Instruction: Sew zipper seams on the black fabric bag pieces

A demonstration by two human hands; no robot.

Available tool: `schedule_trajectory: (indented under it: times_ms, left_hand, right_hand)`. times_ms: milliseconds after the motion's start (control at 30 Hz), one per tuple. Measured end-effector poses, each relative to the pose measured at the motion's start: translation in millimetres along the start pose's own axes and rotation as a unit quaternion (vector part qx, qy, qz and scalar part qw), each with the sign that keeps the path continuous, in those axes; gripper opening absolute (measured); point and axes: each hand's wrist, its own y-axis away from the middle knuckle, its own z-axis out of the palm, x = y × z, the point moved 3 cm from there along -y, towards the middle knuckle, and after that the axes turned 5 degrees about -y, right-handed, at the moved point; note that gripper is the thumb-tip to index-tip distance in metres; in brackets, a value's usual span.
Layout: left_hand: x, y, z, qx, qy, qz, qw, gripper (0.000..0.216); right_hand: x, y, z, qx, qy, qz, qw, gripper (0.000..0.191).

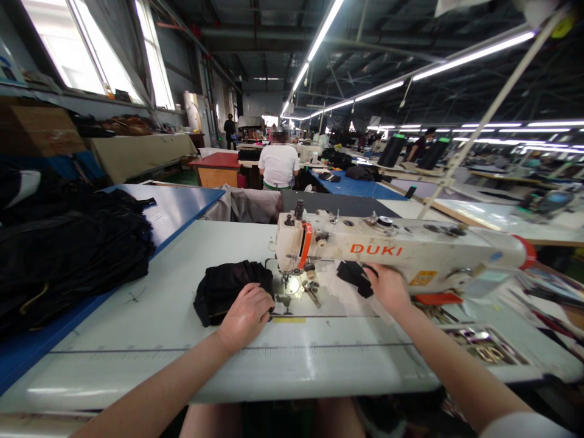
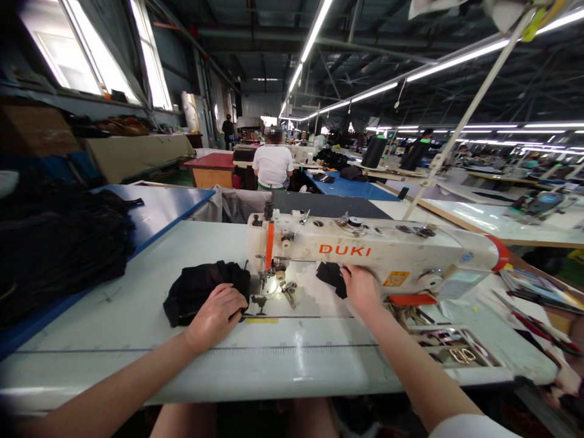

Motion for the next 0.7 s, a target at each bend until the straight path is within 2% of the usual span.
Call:
schedule_trajectory:
  times_ms: [267, 433, 500, 633, 700]
  left_hand:
    - [-0.2, -0.5, 0.6, -0.004, 0.001, -0.005, 1.0, 0.018]
    - [1.6, -1.0, -1.6, 0.002, 0.0, 0.001, 1.0, 0.021]
    - [1.9, -1.0, -2.6, 0.003, -0.002, 0.0, 1.0, 0.02]
    - [1.7, -0.7, -5.4, 0.009, -0.006, -0.006, 1.0, 0.018]
    - [1.4, -0.6, -7.6, 0.019, -0.008, -0.009, 1.0, 0.018]
  right_hand:
    - [13.0, 12.5, -7.7, 0.017, -0.099, 0.018, 0.995, 0.03]
    - [17.4, 14.4, -0.8, 0.034, -0.203, 0.044, 0.978, 0.02]
    - [15.9, 16.4, 0.7, 0.027, -0.238, 0.049, 0.97, 0.021]
    - [-3.2, 31.1, -2.7, 0.021, -0.255, 0.043, 0.966, 0.027]
    - [-24.9, 44.2, -4.8, 0.029, -0.226, -0.006, 0.974, 0.027]
